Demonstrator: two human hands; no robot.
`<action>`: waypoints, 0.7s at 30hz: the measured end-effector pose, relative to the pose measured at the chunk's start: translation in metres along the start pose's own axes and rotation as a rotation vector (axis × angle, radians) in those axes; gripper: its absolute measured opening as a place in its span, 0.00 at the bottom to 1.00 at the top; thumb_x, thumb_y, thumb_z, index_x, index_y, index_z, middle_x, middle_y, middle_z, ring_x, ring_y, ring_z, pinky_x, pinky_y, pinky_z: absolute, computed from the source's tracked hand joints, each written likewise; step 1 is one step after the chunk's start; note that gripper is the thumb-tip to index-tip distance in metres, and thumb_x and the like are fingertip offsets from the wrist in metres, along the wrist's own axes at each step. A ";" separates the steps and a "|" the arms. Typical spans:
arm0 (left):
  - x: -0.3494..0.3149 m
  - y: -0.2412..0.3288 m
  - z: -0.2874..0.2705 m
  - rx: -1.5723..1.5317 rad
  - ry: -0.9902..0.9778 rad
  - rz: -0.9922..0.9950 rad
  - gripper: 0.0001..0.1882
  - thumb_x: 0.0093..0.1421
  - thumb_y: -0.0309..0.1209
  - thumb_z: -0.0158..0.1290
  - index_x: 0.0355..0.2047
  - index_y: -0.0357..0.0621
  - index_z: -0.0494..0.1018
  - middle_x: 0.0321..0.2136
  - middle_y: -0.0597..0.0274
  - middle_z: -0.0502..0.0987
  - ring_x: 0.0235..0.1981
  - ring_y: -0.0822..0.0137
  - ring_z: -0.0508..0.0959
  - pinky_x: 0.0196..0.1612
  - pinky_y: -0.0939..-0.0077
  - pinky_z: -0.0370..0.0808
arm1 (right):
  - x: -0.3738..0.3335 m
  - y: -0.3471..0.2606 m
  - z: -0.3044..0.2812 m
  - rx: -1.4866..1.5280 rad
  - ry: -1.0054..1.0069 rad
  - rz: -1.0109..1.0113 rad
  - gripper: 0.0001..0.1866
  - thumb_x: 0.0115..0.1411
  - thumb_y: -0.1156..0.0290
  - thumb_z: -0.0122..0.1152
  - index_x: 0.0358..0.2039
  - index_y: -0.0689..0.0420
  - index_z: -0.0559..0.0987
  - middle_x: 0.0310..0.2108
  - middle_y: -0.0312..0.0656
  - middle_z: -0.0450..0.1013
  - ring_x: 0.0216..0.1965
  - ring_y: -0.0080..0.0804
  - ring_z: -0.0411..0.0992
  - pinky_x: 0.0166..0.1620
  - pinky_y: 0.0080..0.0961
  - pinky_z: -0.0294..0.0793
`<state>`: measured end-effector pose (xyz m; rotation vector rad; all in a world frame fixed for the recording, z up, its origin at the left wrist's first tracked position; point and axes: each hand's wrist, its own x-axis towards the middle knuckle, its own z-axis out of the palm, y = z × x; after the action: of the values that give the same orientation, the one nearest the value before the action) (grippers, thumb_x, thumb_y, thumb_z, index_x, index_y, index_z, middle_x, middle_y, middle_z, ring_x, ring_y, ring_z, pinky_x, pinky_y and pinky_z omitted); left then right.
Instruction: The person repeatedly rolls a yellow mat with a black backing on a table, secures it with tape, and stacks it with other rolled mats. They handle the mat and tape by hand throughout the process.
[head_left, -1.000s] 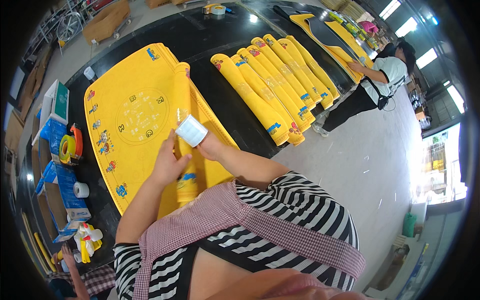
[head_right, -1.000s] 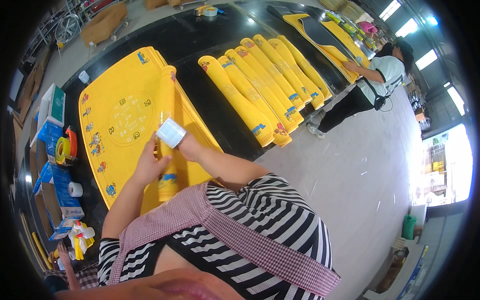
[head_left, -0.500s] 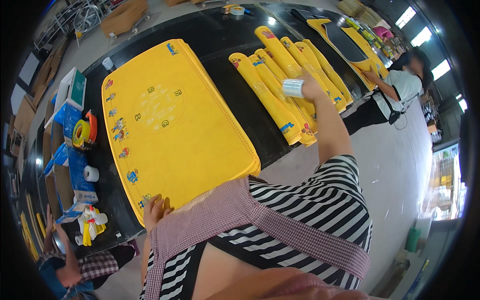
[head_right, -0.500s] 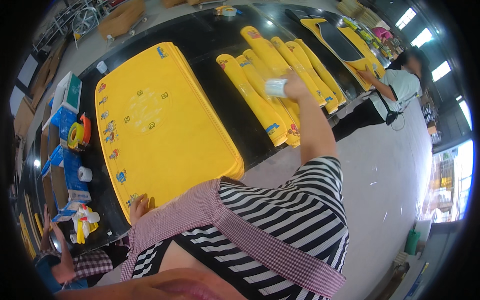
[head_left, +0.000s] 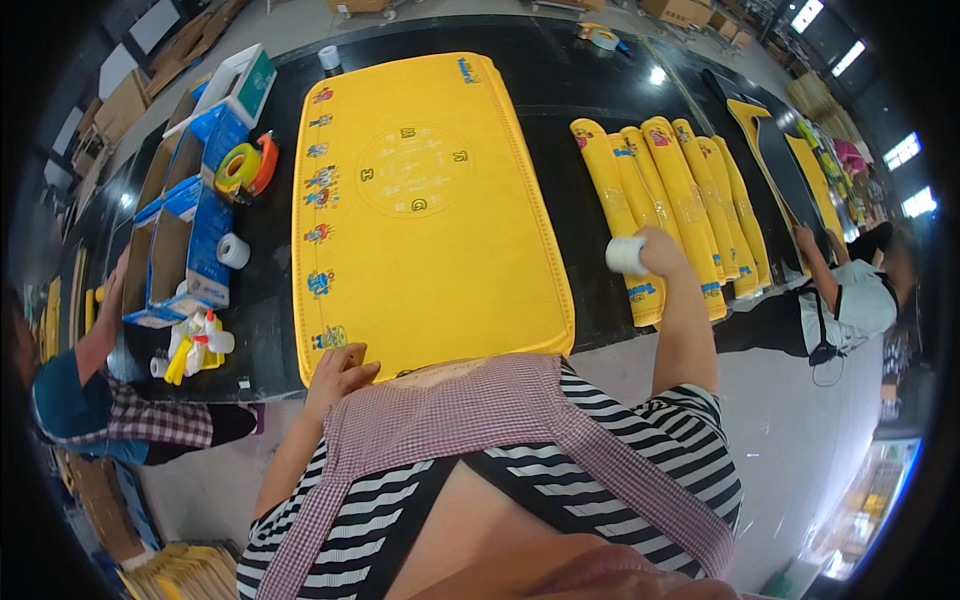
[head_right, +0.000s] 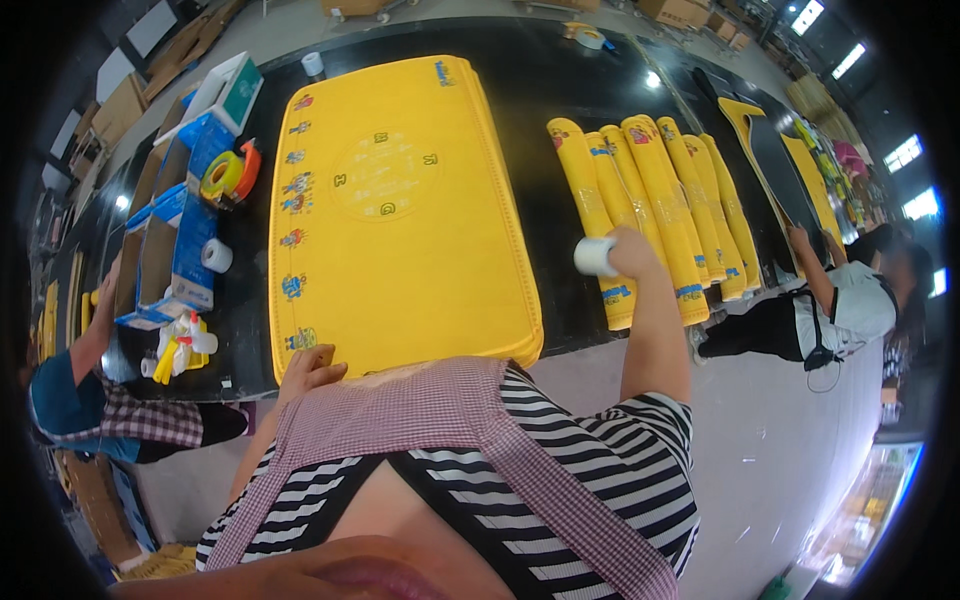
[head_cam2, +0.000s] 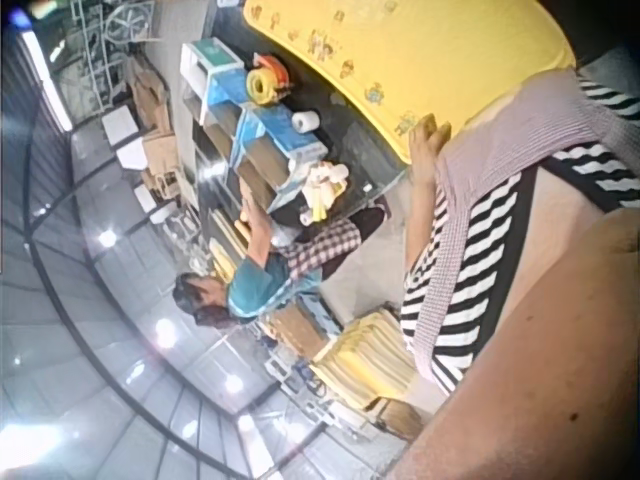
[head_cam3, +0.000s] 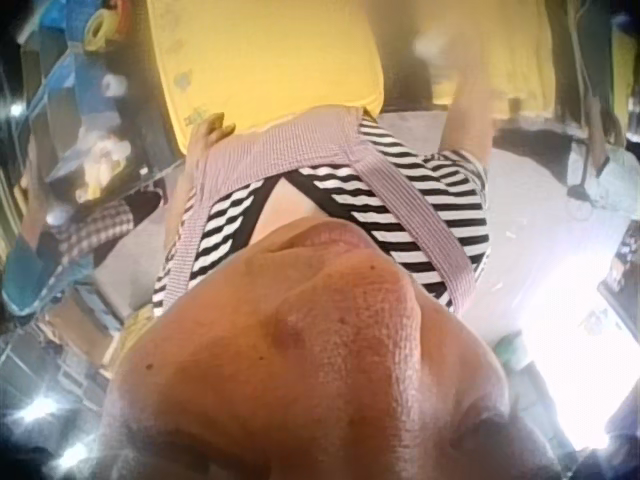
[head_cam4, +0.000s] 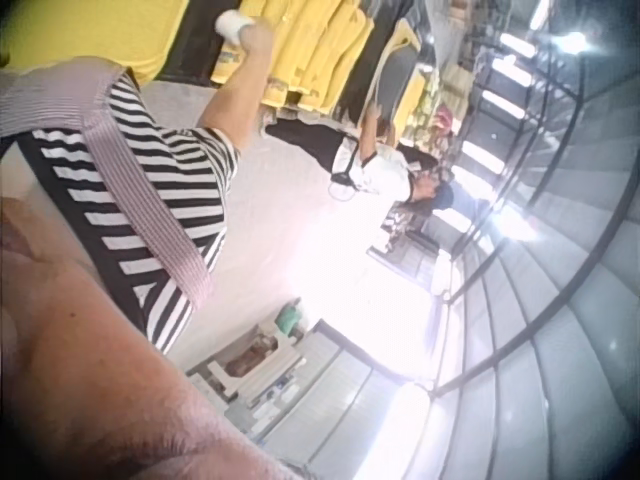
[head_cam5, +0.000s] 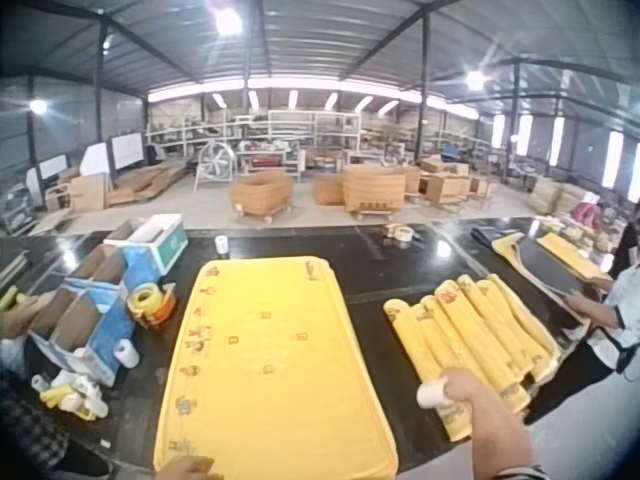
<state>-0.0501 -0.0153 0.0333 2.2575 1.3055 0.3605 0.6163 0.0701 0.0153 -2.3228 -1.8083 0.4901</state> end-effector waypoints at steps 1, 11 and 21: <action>-0.002 -0.001 -0.001 -0.016 0.004 -0.016 0.18 0.55 0.33 0.70 0.48 0.51 0.86 0.57 0.55 0.75 0.53 0.53 0.75 0.57 0.63 0.76 | -0.009 -0.034 0.002 -0.010 -0.132 0.019 0.16 0.52 0.73 0.63 0.42 0.60 0.88 0.39 0.58 0.83 0.43 0.54 0.82 0.48 0.42 0.80; -0.001 0.000 -0.011 0.162 -0.020 0.166 0.17 0.59 0.35 0.65 0.50 0.53 0.83 0.55 0.56 0.77 0.52 0.51 0.77 0.57 0.60 0.75 | -0.039 -0.073 0.038 -0.210 -0.026 0.051 0.28 0.58 0.67 0.66 0.61 0.53 0.79 0.54 0.50 0.80 0.54 0.47 0.79 0.56 0.39 0.78; -0.004 -0.038 0.036 0.416 0.081 0.389 0.19 0.59 0.35 0.58 0.51 0.44 0.77 0.52 0.60 0.78 0.47 0.55 0.78 0.52 0.62 0.76 | -0.094 -0.174 0.079 0.107 0.044 -0.058 0.29 0.59 0.59 0.70 0.57 0.62 0.79 0.45 0.55 0.75 0.49 0.54 0.76 0.53 0.43 0.76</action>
<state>-0.0637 -0.0137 -0.0178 2.8869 1.0448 0.3403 0.4100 0.0185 0.0120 -2.1868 -1.7785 0.5095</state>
